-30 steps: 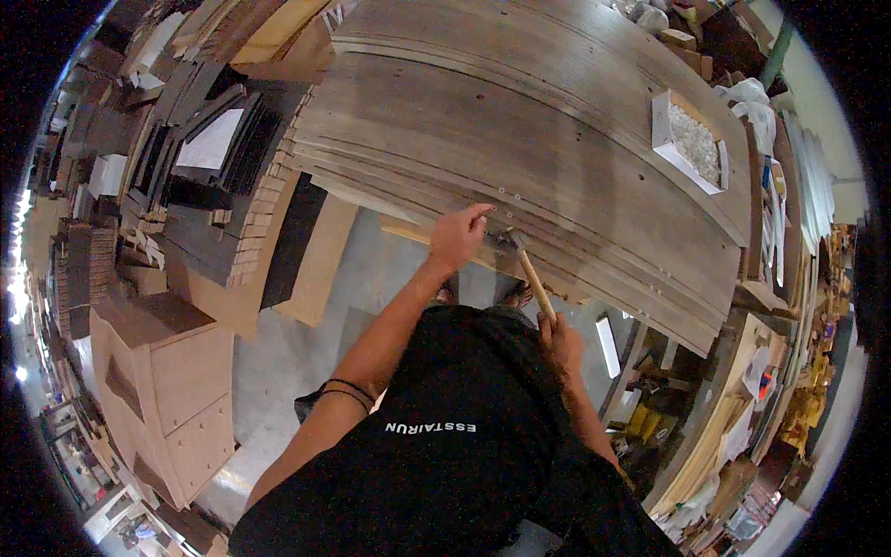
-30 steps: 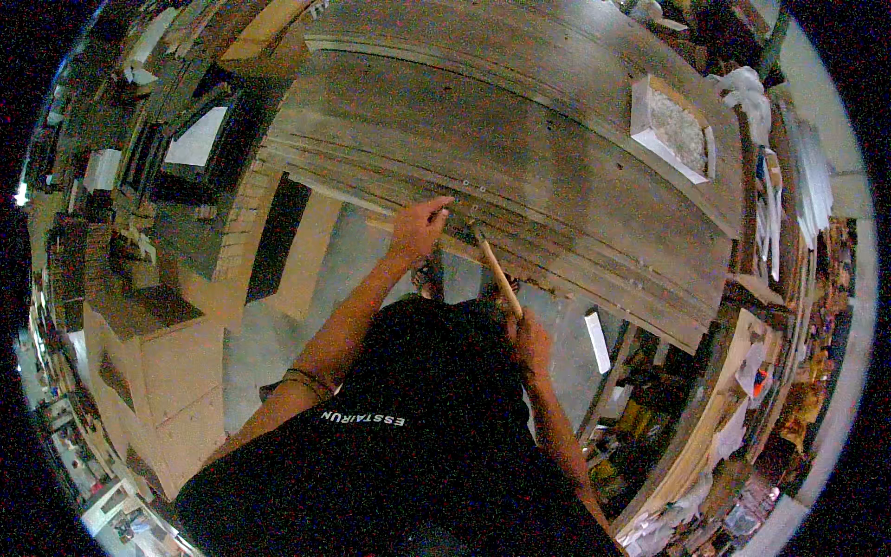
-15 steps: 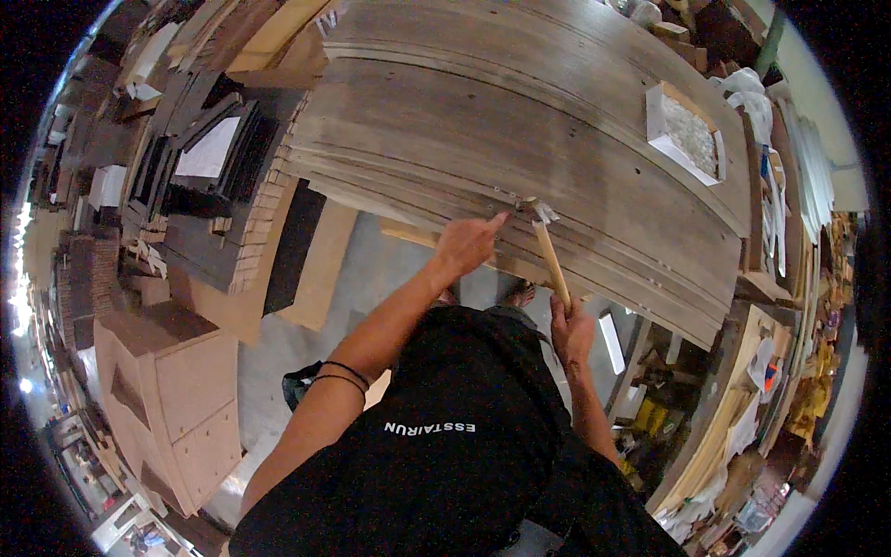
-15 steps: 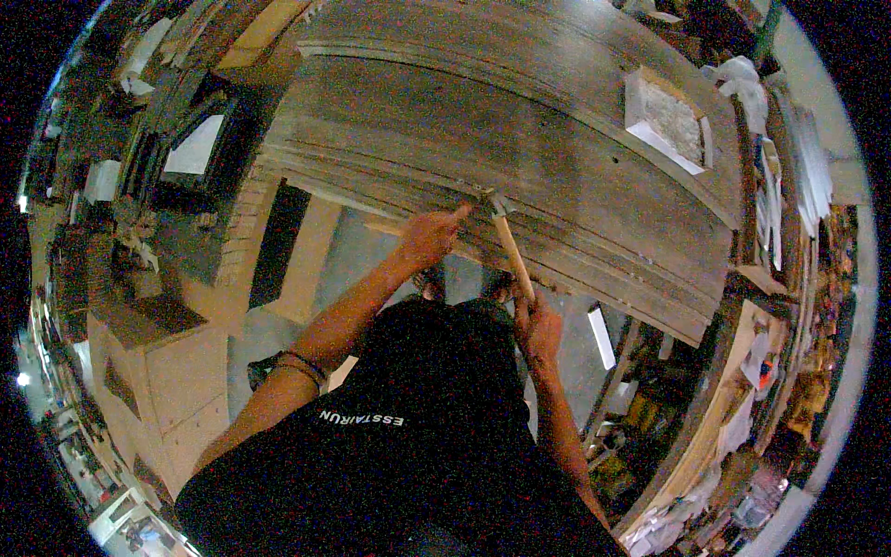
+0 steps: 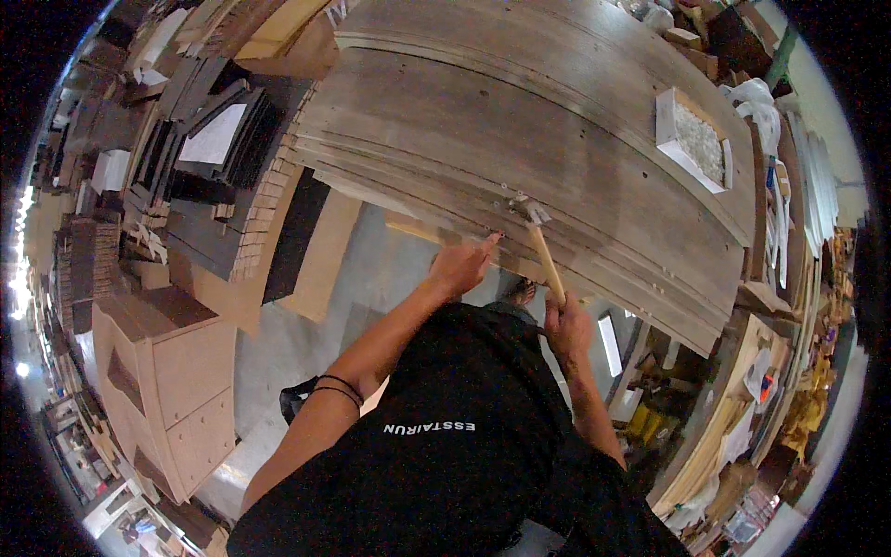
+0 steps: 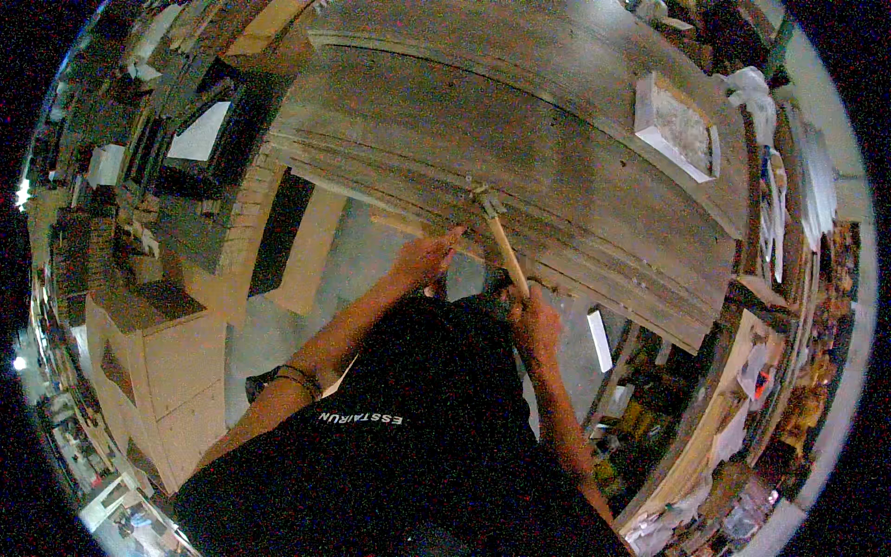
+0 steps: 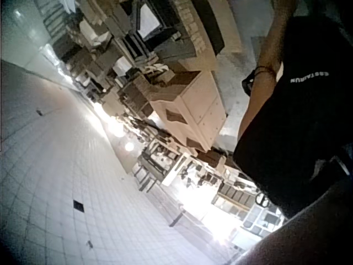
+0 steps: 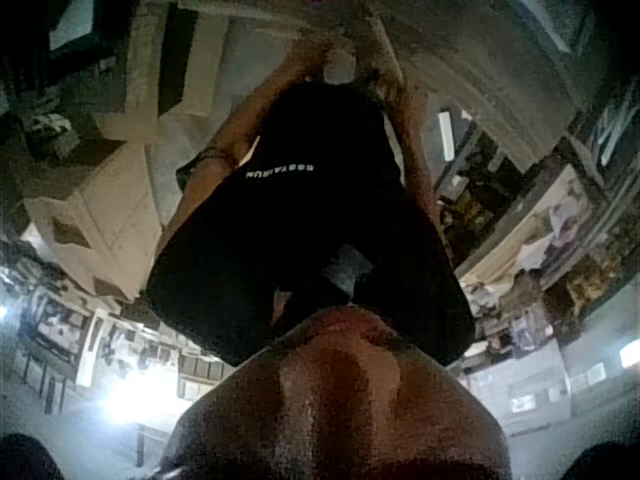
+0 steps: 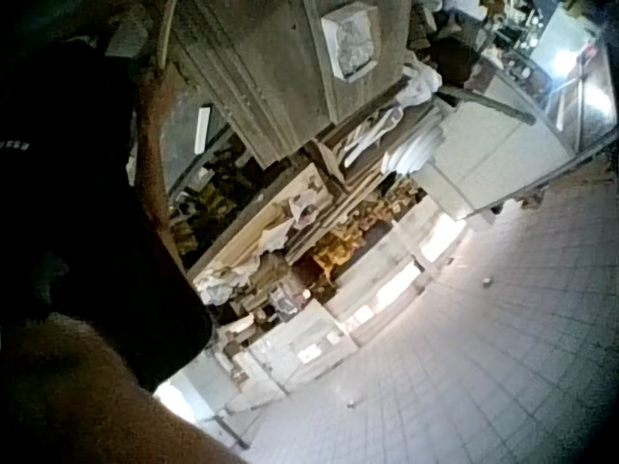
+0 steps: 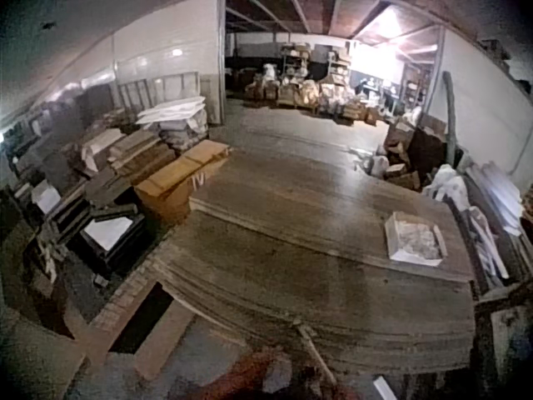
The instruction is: The person assembles a wooden panel by inserting small white fasteners into pre-drilled holes and hammering them in. They use a hammer to drive the fasteners flush with the surface, then lift and reposition the panel to continue the process.
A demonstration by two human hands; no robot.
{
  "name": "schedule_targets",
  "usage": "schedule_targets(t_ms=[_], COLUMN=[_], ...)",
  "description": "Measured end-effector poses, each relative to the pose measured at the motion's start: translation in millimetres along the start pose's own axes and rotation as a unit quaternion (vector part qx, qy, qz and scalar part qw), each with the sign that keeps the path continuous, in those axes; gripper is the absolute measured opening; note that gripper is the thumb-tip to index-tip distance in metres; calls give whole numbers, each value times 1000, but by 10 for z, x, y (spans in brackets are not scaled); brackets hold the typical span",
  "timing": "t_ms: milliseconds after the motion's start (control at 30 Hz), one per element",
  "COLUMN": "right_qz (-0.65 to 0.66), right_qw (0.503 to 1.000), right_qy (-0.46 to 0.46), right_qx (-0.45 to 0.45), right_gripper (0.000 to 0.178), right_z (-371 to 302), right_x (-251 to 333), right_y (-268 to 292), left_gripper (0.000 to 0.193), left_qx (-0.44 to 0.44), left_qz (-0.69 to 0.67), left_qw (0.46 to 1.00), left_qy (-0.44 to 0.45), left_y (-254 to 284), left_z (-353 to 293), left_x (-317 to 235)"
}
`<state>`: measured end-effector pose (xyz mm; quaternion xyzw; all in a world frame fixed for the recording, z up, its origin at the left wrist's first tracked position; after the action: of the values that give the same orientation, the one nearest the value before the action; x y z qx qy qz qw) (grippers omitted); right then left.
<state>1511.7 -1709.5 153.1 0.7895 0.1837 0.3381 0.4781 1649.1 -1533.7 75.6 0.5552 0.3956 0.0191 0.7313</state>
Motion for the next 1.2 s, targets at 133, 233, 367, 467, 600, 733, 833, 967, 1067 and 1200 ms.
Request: schedule_targets(t_ms=[133,233,367,467,600,733,833,967,1067,1200], right_qz=[-42,-22,16,48,-15,-27,13,1,-34,-3], right_qw=[999,999,999,998,996,998,998,996,996,998], right_qy=[16,26,11,27,73,35,45,79,59,30], right_qx=[16,5,29,21,44,51,34,35,59,62], right_gripper=[40,37,34,34,33,32,32,31,30,31], right_z=[101,5,-141,-174,-85,-76,-133,-52,27,13], right_x=[-115,-255,-285,-313,-298,-269,-175,-258,-370,-683], right_y=[-122,-102,-1,-21,-256,-127,9,-193,-158,35], left_gripper=[59,59,56,49,33,24,25,26,23,17], left_qx=[10,43,60,35,-3,-35,-49,-83,-158,-238], left_qz=[37,71,22,-59,-81,-88,-119,-148,-316,-790], left_qw=[999,997,997,997,996,993,985,976,906,500], left_qy=[-16,-5,-37,-31,22,64,119,136,232,262], left_y=[2,9,-103,-59,-31,133,136,116,64,-483], left_z=[53,27,-30,-146,-390,-459,-472,-401,-343,-323], left_x=[-52,-130,-93,-136,-24,-29,2,67,158,306])
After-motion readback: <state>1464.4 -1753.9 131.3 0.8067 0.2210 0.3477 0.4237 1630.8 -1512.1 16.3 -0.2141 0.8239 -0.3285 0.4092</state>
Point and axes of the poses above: each hand's wrist, its own z-axis towards the middle knuckle, its own y-axis out of the back of the hand, x = y × z, the point moved 7 cm from there along z, towards the middle knuckle, and after that the axes turned 12 degrees about -y, right-handed, at the moved point
